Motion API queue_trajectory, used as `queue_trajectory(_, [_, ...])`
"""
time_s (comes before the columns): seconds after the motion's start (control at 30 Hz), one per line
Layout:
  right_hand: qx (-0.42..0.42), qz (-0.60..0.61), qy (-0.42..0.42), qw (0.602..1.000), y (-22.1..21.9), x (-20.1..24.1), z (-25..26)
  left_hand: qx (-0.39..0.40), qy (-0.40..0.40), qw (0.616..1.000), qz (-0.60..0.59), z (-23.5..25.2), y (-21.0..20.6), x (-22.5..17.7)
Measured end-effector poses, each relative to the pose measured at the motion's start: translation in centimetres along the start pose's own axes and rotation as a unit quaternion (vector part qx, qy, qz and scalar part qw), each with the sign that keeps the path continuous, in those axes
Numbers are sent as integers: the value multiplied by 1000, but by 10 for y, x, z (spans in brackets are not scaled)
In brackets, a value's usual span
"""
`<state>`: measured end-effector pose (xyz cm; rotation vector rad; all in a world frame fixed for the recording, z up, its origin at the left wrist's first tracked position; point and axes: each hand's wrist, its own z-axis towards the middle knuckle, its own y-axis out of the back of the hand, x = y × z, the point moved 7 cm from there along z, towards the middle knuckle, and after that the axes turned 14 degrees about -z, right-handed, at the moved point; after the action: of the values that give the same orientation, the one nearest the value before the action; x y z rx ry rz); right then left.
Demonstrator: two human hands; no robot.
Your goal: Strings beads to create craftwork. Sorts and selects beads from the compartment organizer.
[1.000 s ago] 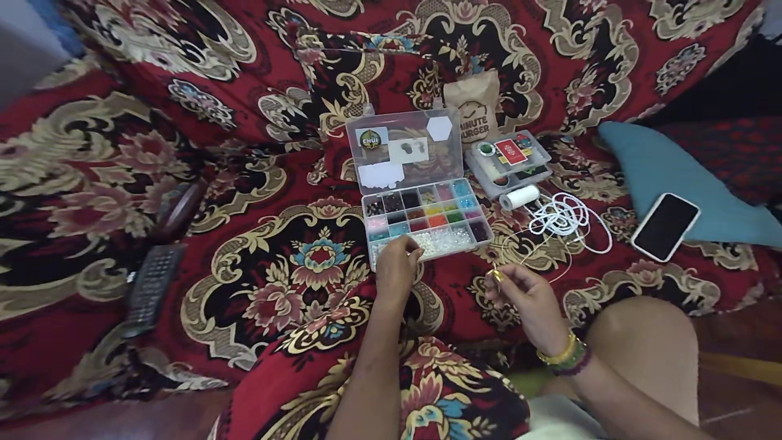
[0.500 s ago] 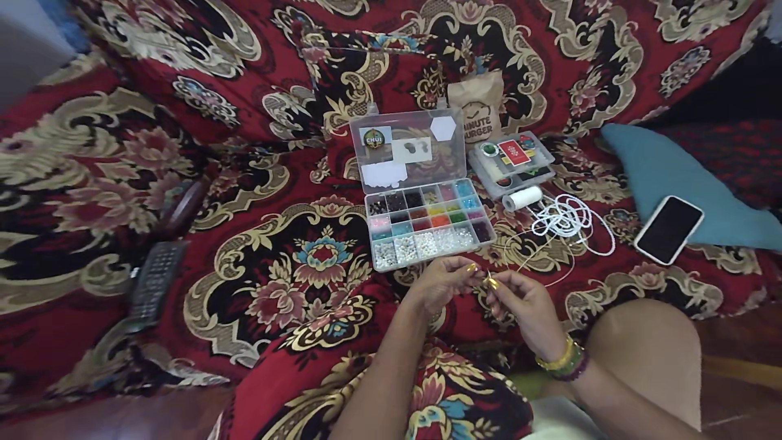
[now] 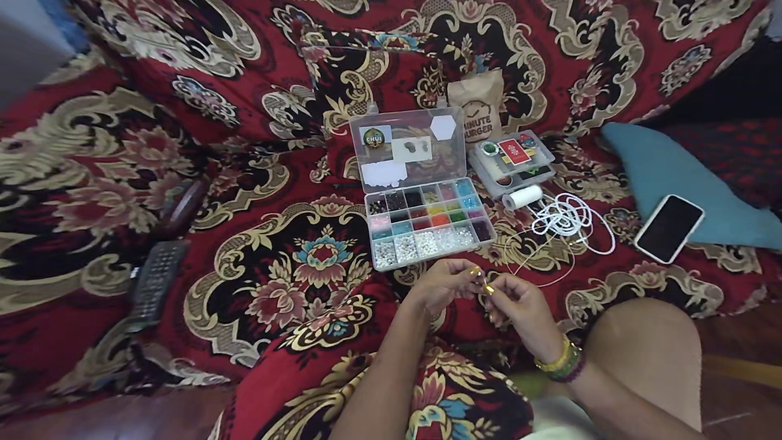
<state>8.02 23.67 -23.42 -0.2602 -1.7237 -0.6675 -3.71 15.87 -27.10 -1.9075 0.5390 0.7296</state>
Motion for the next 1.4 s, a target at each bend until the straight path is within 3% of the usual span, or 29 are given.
queue_trajectory(0.97, [12, -4, 3, 1000, -3, -2, 0, 11, 1, 1000, 18, -1, 1, -1])
queue_trajectory(1.4, [12, 0, 10, 1000, -3, 1, -1, -18, 10, 1000, -17, -3, 4, -3])
